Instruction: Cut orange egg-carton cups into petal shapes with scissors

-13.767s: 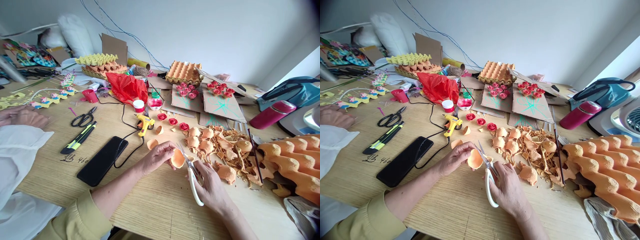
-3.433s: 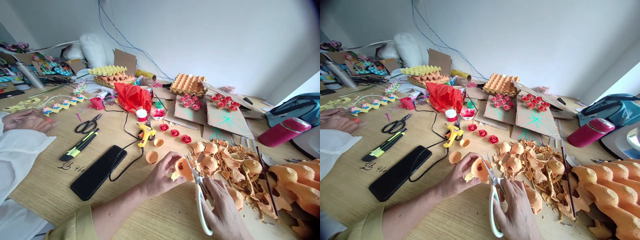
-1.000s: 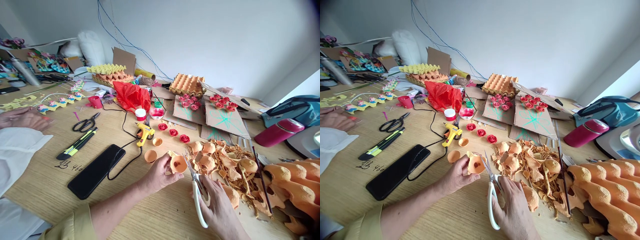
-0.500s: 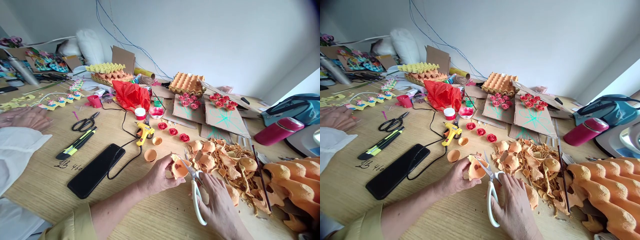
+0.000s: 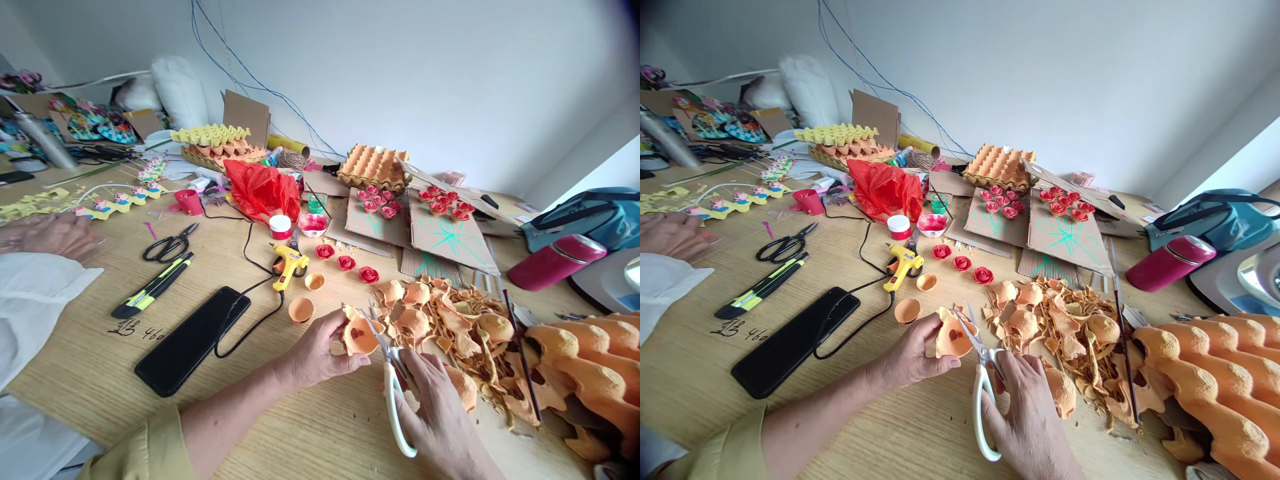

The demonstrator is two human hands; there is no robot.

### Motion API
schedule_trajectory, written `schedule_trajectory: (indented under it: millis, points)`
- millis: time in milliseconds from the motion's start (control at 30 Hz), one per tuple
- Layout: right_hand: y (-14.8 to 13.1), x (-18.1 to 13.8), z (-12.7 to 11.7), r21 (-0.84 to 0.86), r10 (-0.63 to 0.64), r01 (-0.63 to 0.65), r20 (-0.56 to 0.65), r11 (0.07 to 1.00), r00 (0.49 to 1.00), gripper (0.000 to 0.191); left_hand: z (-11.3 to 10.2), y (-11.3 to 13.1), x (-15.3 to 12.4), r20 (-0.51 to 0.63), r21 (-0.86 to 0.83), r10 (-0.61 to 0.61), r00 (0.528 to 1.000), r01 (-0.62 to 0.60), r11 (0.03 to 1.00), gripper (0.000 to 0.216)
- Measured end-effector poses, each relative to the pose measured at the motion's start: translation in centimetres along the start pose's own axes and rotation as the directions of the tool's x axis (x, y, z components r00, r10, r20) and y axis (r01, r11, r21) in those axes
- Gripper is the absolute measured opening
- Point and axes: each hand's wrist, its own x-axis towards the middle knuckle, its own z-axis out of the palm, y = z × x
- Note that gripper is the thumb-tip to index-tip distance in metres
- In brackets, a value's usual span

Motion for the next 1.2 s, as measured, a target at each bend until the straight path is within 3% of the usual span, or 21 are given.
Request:
schedule_trajectory:
  millis: [333,500,733,900,1200]
  points:
    - [-0.24,-0.08,0.06,-0.036,-0.007,0.006,-0.045,0.999,0.999,0.035,0.06,-0.21,-0.06,-0.029,-0.12,-0.069,0.997,0.065,0.991,0.045]
    - [0.12,-0.09,0.32,-0.026,0.034,-0.034,-0.033,0.999,0.999,0.034,0.12,0.13,0.09,-0.066,-0.181,-0.054,0.996,0.042,0.983,0.046]
    - [0.46,0.04,0.71,-0.03,0.034,-0.035,-0.016,0.999,0.999,0.022,0.17,0.12,0.22,-0.005,-0.015,0.079,0.997,-0.08,0.997,0.039]
    - [0.17,0.2,0.42,-0.033,0.016,-0.017,-0.021,0.999,1.0,0.023,0.18,0.18,0.13,0.003,0.017,0.079,0.997,-0.079,0.997,0.039]
    - [-0.31,0.14,0.38,-0.027,0.021,-0.022,-0.053,0.999,0.998,0.032,0.34,-0.29,-0.01,0.005,-0.204,0.005,1.0,-0.004,0.979,0.041]
